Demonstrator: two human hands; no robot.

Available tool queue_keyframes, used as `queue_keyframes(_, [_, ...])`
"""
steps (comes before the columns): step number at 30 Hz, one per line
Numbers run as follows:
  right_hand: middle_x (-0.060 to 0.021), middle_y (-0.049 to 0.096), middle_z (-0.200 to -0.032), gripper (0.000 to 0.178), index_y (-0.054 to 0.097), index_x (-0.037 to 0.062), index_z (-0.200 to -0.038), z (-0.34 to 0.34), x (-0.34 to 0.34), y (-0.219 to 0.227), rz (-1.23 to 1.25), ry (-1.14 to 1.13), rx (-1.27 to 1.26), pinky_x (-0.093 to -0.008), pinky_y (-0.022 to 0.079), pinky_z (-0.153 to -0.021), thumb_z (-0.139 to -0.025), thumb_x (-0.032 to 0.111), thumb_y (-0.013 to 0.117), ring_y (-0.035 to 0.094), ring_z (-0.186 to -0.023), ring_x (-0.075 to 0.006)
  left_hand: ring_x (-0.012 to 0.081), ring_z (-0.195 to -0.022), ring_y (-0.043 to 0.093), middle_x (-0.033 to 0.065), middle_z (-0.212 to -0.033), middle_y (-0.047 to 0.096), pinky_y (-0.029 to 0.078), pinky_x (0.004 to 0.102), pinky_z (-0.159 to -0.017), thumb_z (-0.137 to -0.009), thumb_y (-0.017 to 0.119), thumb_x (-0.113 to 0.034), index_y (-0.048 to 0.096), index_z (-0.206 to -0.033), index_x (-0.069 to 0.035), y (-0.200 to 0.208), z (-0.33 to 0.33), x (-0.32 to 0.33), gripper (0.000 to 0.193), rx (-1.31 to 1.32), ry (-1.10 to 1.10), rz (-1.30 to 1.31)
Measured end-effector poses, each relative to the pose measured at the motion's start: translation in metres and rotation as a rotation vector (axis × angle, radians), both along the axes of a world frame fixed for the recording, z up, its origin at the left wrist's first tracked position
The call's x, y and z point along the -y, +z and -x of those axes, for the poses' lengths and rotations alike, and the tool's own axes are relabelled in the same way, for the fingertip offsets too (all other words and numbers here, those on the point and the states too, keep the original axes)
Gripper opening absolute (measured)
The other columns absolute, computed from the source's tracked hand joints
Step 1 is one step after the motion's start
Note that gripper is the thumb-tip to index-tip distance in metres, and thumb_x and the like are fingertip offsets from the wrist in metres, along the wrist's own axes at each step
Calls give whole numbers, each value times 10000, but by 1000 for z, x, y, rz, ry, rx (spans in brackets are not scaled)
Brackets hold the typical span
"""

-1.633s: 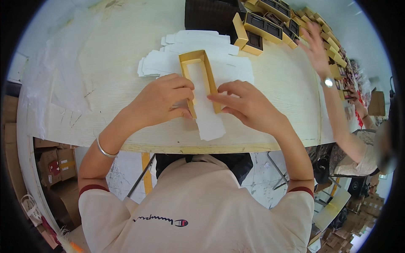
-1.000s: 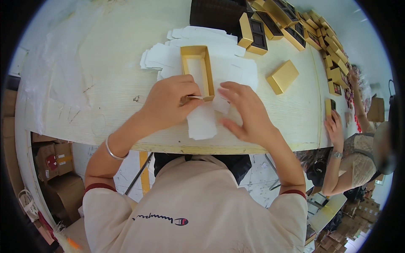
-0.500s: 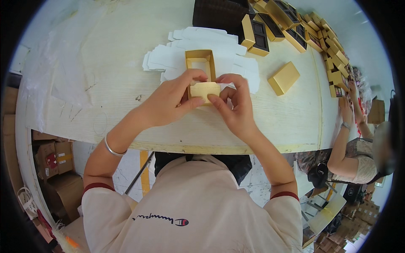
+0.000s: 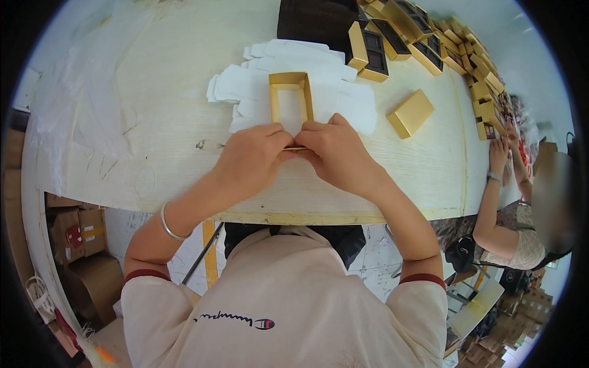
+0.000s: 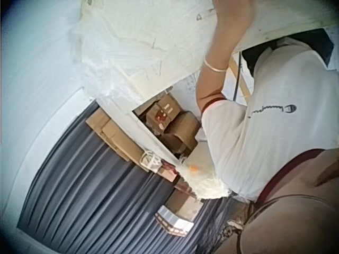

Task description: The person folds flat cardboard pieces into small rectangular boxes and inserts black plastic trays into them. The person repeats this process multiple times, stacking the completed boxes on the table.

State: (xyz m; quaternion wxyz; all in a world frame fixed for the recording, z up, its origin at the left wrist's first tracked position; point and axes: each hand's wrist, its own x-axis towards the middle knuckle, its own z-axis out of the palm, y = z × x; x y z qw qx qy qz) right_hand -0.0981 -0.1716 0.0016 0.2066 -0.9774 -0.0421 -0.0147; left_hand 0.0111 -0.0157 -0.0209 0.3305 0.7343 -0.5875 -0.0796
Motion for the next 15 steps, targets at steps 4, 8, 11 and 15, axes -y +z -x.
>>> queue_keyframes(4, [-85,600,-881,111,646,44,-926,-6,16,14,-393,-30,80,-303,437,-660,-818,65,661,575,-718,-208,272,-813,564,73,-820,573,442,391,-688,-738,746,-205,606,-806,-26,22,-10,-7,237,77,-4,-139])
queue_keyframes(8, [-60,630,-978,191,651,46,-1027,-43,90,55,12,-233,716,-256,459,-638,-839,67,670,559,-715,-141,283,-899,540,78,-902,563,431,400,-779,-673,799,-271,574,-753,-48,31,-5,-12,327,295,21,-75])
queue_keyframes(11, [-102,648,-992,194,677,37,-979,-92,143,43,427,-173,808,-378,489,-800,-827,158,672,608,-877,-298,311,-973,530,109,-1031,555,427,399,-856,-671,803,-243,571,-839,-56,27,-11,-9,342,313,-6,-6])
queue_keyframes(15, [-106,651,-917,143,684,27,-934,-112,160,36,596,-128,537,-392,479,-813,-829,120,656,603,-877,-288,347,-1111,499,140,-1233,523,392,409,-964,-686,796,-195,533,-1112,-68,20,-26,-9,516,37,-1,25])
